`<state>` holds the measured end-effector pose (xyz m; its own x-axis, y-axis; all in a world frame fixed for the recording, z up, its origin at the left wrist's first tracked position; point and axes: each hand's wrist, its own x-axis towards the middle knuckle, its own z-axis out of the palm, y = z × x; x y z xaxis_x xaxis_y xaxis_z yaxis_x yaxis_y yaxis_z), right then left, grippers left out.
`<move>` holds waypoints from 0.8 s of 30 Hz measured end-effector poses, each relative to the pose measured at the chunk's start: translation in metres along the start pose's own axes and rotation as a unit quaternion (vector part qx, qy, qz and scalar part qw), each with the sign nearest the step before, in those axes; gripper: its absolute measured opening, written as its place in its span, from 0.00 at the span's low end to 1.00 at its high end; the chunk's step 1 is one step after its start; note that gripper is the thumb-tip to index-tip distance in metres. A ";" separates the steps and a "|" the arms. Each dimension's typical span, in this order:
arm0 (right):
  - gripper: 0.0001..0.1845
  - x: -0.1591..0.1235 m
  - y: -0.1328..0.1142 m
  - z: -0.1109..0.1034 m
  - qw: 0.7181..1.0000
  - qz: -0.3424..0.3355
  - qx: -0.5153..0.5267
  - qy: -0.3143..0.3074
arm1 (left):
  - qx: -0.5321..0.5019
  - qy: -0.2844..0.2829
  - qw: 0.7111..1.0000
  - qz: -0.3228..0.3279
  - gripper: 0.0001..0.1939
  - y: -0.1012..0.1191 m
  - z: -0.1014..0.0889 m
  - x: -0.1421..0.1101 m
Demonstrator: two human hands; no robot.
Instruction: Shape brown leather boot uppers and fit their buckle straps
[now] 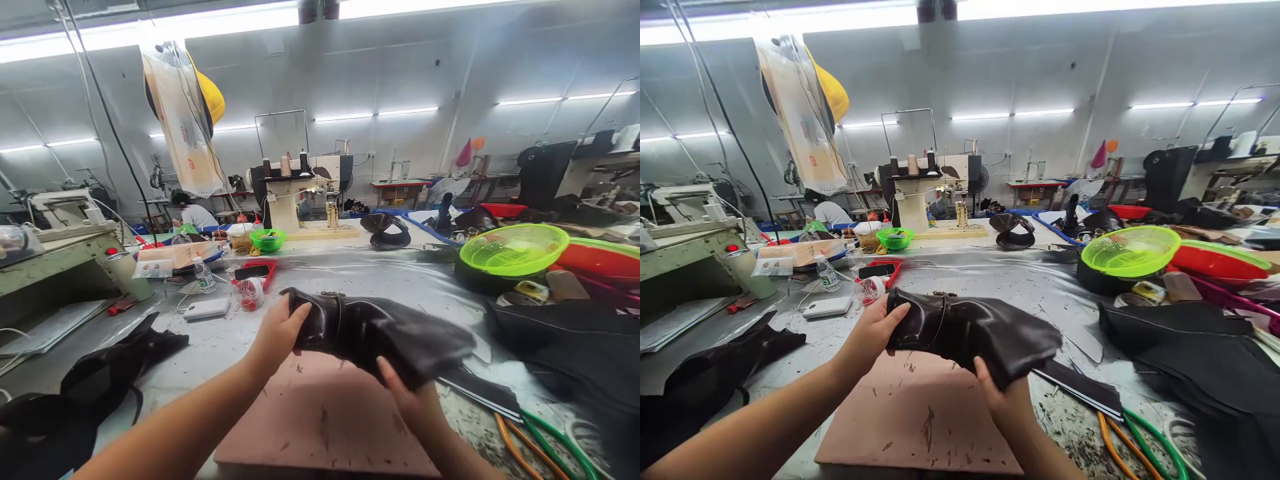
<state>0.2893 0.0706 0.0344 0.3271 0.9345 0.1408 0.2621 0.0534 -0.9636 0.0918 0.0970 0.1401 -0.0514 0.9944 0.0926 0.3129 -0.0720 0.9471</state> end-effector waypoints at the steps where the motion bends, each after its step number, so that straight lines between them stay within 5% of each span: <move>1: 0.27 0.004 -0.007 -0.005 0.998 0.031 0.053 0.014 | 0.013 0.009 1.000 0.005 0.10 -0.011 -0.003 -0.003; 7: 0.21 0.037 -0.027 -0.031 0.932 0.212 0.287 -0.061 | 0.051 -0.053 0.997 0.039 0.12 -0.064 -0.027 -0.010; 10: 0.17 0.048 -0.018 -0.032 0.918 0.233 0.288 -0.142 | -0.041 -0.074 0.993 -0.083 0.16 -0.087 -0.027 -0.013; 13: 0.17 0.055 0.002 -0.026 0.907 0.226 0.283 -0.214 | -0.163 -0.044 0.955 -0.245 0.19 -0.111 -0.024 -0.024; 15: 0.18 0.059 0.020 -0.020 0.931 0.194 0.226 -0.212 | -0.238 -0.032 0.931 -0.274 0.21 -0.126 -0.024 -0.033; 18: 0.14 0.064 0.047 -0.005 0.971 0.115 -0.014 -0.207 | -0.233 -0.071 0.946 -0.214 0.20 -0.141 -0.023 -0.044; 24: 0.12 0.084 0.068 0.030 0.939 0.053 -0.231 -0.250 | 0.008 -0.102 0.988 -0.113 0.06 -0.139 -0.007 -0.037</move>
<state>0.3075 0.1629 -0.0256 -0.0630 0.9805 -0.1860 0.6558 -0.0999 -0.7483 0.0441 0.0698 0.0073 0.0705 0.9798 -0.1872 0.3312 0.1540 0.9309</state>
